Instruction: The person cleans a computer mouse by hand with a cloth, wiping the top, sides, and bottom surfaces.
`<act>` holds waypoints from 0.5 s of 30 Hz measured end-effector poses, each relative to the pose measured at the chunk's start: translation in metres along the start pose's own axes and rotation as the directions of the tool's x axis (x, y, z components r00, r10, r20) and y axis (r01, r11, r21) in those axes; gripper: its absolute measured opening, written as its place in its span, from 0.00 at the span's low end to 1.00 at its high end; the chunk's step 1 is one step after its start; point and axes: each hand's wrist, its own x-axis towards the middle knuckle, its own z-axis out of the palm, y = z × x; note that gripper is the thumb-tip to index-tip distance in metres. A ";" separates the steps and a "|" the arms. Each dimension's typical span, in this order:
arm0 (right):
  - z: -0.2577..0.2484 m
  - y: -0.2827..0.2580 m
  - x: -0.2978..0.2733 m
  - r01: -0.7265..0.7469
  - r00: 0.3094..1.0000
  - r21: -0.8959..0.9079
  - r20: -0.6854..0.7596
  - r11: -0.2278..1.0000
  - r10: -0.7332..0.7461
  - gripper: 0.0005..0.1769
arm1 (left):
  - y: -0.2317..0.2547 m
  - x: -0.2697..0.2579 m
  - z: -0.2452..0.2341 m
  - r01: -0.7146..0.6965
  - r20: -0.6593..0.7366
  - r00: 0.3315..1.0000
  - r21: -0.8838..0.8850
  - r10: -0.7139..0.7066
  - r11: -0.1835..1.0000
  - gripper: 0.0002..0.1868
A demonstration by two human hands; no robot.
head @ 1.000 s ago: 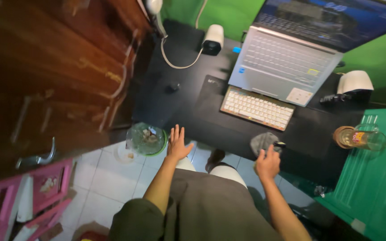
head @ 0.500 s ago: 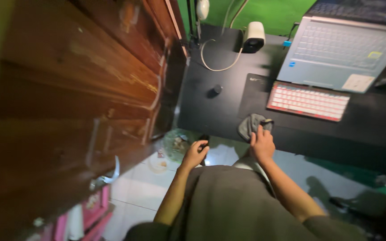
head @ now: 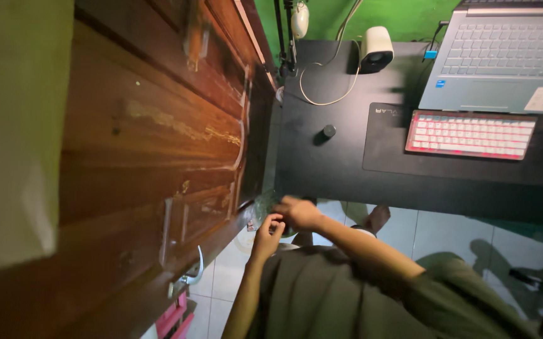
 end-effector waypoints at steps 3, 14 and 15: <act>-0.048 0.019 -0.007 -0.221 0.928 0.003 -0.308 0.975 0.211 0.23 | -0.001 -0.006 -0.005 0.006 -0.006 1.000 -0.019 -0.006 1.000 0.16; -0.009 0.037 0.044 -0.295 0.955 -0.066 0.003 0.953 0.295 0.17 | 0.008 -0.009 0.006 -0.025 0.076 0.997 0.019 0.024 0.999 0.17; 0.002 0.023 0.047 -0.065 0.988 -0.199 0.127 0.978 0.091 0.21 | 0.007 -0.011 0.003 -0.029 0.069 0.997 0.016 0.028 0.999 0.17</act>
